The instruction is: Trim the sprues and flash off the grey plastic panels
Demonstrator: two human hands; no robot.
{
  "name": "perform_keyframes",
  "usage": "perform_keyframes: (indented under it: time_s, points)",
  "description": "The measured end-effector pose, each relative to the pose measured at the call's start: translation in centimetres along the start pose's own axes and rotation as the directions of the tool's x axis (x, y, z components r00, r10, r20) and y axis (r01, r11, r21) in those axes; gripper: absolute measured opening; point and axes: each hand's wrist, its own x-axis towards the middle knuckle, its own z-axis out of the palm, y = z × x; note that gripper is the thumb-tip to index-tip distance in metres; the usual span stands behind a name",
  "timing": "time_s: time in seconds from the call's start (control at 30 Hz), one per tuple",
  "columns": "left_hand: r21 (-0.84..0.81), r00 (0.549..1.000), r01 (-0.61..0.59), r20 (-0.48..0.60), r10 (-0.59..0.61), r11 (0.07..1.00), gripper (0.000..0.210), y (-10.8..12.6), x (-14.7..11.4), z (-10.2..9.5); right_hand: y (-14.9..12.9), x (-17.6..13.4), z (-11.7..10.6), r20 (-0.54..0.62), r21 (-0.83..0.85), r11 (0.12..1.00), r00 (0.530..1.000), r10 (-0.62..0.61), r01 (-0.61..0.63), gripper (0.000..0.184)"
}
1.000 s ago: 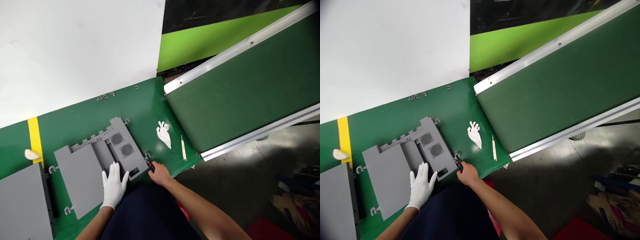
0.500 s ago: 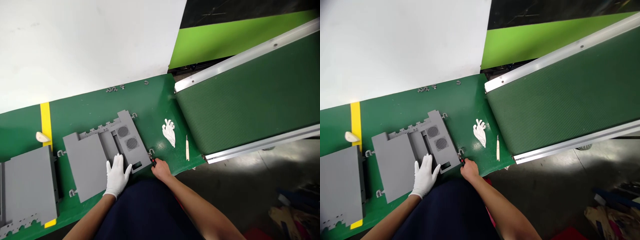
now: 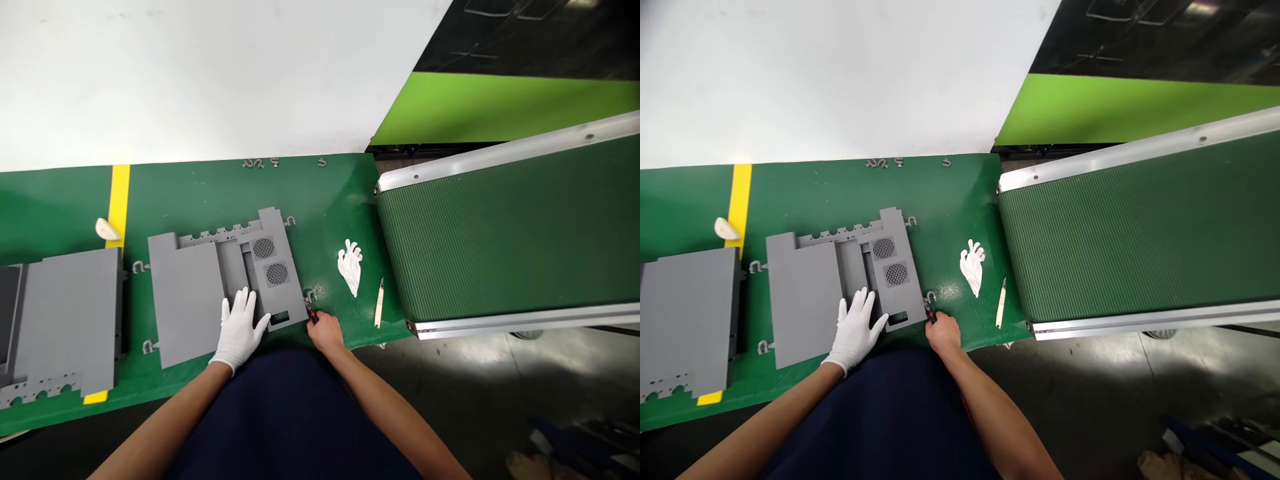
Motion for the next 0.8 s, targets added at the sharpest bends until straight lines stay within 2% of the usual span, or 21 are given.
perform_keyframes:
  time_s: [0.33,0.47,0.57,0.63,0.8]
  points:
    - [-0.056,0.999,0.003,-0.036,-0.005,0.998,0.074,-0.2,-0.1,0.2,0.9,0.5,0.2,0.01,0.103,0.994,1.0,-0.021,0.02,0.018]
    - [-0.074,0.999,0.018,-0.038,-0.02,0.997,0.072,-0.1,-0.2,0.2,1.7,0.5,-0.1,0.085,0.193,0.981,0.996,-0.008,-0.008,0.017]
    - [-0.116,0.997,0.051,-0.056,-0.058,0.992,0.069,0.0,0.1,-0.3,1.9,0.7,-1.4,0.15,0.279,0.96,0.989,-0.016,-0.027,0.011]
    - [-0.136,0.992,0.078,-0.085,-0.09,0.988,0.067,-0.2,0.7,-0.9,1.5,1.3,-2.8,0.146,0.33,0.944,0.988,-0.046,-0.005,0.015]
    - [-0.11,0.977,0.149,-0.137,-0.163,0.983,0.066,-1.7,4.6,-2.6,-3.0,4.8,-7.1,0.045,0.362,0.925,0.989,-0.141,0.116,0.044]
